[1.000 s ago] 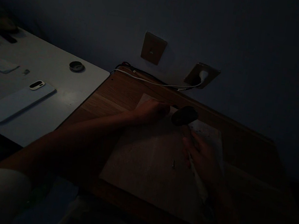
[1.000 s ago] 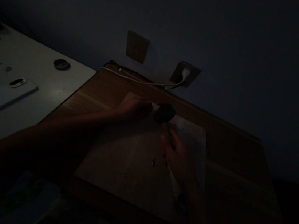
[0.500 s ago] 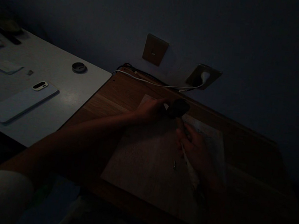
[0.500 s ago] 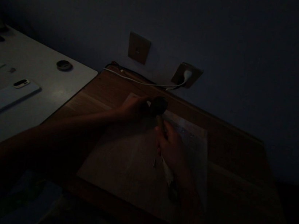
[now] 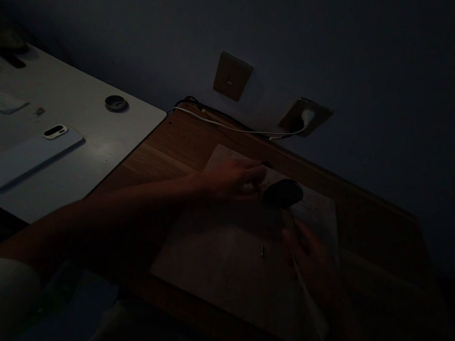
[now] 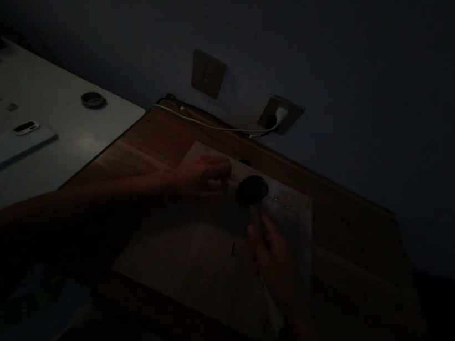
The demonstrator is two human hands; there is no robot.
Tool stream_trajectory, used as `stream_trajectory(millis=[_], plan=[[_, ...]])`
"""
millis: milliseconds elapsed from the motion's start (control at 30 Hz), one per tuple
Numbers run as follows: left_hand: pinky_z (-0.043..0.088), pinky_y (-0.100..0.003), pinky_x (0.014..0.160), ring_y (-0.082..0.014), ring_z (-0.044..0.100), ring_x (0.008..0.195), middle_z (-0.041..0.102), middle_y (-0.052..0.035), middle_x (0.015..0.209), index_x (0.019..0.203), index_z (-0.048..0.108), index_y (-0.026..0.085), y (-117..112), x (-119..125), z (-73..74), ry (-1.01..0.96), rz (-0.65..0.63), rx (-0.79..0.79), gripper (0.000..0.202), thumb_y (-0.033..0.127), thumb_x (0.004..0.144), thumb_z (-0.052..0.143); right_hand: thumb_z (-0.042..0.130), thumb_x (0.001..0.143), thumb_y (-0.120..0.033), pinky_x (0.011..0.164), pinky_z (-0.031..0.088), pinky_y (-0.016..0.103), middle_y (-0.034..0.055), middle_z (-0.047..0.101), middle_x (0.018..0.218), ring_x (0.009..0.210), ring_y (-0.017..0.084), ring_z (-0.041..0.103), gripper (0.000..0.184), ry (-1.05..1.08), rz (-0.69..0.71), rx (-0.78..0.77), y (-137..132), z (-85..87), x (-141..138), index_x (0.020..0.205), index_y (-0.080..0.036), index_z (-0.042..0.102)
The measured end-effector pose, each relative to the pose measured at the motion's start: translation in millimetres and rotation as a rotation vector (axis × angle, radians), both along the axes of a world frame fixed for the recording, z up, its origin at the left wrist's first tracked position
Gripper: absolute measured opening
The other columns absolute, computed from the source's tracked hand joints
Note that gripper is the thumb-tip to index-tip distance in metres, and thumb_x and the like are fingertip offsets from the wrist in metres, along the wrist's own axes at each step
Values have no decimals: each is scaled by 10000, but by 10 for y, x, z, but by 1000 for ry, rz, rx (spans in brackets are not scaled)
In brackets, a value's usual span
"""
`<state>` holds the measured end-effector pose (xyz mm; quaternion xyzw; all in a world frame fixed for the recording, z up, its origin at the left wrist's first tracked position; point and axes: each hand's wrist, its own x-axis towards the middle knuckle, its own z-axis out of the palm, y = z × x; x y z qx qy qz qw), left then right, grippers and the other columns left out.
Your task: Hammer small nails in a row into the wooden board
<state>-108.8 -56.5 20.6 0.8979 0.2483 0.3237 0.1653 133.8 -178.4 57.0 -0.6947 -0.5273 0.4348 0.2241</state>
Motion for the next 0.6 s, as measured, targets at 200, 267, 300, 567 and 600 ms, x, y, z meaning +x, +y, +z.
stream_trajectory(millis=[200,267,300,567,600], plan=[[575,-338,858,-215,685,1150,733,-64,1280,1126,739,304,-602,354,99,208,-404,352,244,144,989,617,620,857,-678,409,421,297,-31,601,576,448,187,563,754,-78,-39,-14,-232,-117,239,1433,-192,642],[595,-336,790,-203,715,1037,766,-59,1160,1075,763,314,-695,418,21,243,-430,376,225,146,965,662,604,861,-711,411,423,294,-39,587,574,451,184,562,787,-80,-55,-13,-252,-134,249,1443,-182,632],[597,-337,751,-201,722,960,776,-59,1062,1035,770,307,-721,439,-17,270,-441,380,185,164,962,676,603,860,-720,413,422,293,-45,578,573,450,180,559,799,-78,-56,-20,-254,-135,247,1444,-176,627],[593,-336,756,-199,720,903,788,-62,1054,941,782,284,-691,389,70,252,-453,371,174,160,973,664,626,865,-703,432,446,291,-39,576,583,478,176,568,745,-58,-55,-17,-267,-139,254,1383,-169,661],[593,-329,811,-201,724,949,786,-61,1079,972,784,280,-621,335,89,258,-432,325,212,135,986,630,628,868,-701,429,444,288,-40,574,582,472,172,560,743,-53,-65,-16,-276,-146,253,1392,-174,660]])
